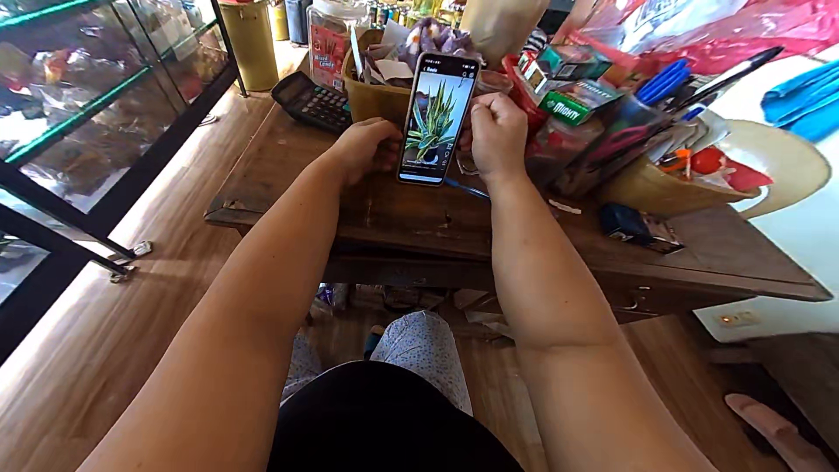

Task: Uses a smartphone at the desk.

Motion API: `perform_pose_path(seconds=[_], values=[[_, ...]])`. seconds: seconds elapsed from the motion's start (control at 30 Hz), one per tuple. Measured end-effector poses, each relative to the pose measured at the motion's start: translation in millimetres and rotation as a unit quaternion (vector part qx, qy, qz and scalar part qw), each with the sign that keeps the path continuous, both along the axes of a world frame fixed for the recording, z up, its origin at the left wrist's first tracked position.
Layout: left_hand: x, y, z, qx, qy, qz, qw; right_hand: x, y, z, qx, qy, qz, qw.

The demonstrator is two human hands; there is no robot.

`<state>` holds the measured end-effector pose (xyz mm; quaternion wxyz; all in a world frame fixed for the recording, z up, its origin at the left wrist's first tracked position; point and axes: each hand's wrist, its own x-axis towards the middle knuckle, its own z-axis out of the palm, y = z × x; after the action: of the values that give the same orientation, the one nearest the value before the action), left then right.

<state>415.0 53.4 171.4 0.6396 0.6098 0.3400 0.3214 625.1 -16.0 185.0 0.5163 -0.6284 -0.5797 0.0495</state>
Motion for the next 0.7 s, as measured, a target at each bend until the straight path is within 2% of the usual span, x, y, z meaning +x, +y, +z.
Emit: perform_pose_path(seconds=[0.33, 0.5, 0.7], values=[[1.9, -5.0, -1.1, 0.012, -0.004, -0.039, 0.999, -2.4, -3.2, 2.3, -0.002, -0.023, 0.008, 1.000], [0.5, -5.9, 2.7, 0.012, -0.010, -0.010, 1.000, -7.2, -4.4, -0.1, 0.006, -0.042, -0.004, 0.999], [-3.6, 1.8, 3.5, 0.009, -0.066, 0.039, 0.997, -13.1, -4.2, -1.8, 0.008, -0.087, 0.006, 0.996]])
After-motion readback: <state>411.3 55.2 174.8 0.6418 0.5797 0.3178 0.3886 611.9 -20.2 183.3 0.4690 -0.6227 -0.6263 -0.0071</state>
